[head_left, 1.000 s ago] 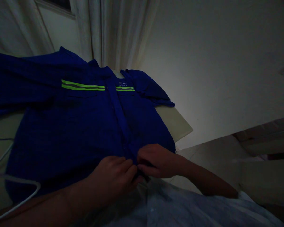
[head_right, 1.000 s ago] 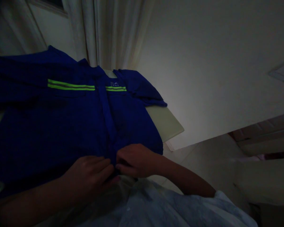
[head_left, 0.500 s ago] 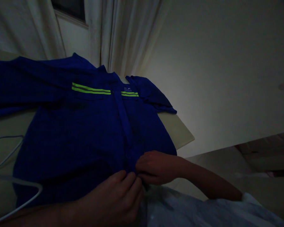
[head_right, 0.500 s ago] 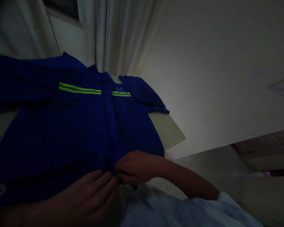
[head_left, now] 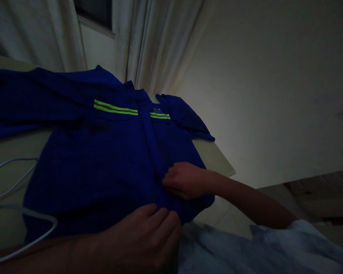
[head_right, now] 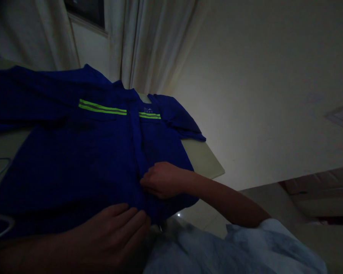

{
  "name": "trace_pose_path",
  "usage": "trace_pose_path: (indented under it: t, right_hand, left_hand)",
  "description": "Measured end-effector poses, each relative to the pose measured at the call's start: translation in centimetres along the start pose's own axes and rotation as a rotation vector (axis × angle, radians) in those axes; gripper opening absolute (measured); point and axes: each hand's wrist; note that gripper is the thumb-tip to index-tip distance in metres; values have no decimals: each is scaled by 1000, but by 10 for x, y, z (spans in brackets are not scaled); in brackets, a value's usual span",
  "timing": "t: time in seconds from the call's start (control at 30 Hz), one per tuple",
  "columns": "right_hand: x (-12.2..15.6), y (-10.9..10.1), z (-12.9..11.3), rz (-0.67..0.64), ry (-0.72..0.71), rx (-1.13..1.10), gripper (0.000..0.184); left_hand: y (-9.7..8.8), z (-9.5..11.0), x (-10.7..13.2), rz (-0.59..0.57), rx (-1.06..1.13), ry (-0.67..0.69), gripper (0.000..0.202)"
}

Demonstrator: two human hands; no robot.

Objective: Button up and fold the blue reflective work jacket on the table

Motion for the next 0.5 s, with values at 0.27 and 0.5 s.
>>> trace_pose_path:
  t: [0.27,0.5]
  right_hand:
    - [-59,-2,69,-11,113,125,15]
    - [-128,-19,128,14,102,278,16]
  left_hand:
    - [-1,-2,-3,32,1,-40,9]
    - [43,-6,-2,144,80,-187,17]
Point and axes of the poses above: each hand's wrist, its own x-axis away from the middle knuckle, its own y-axis out of the palm, z = x × y, and after that the axes turned 10 degrees about y, right-handed
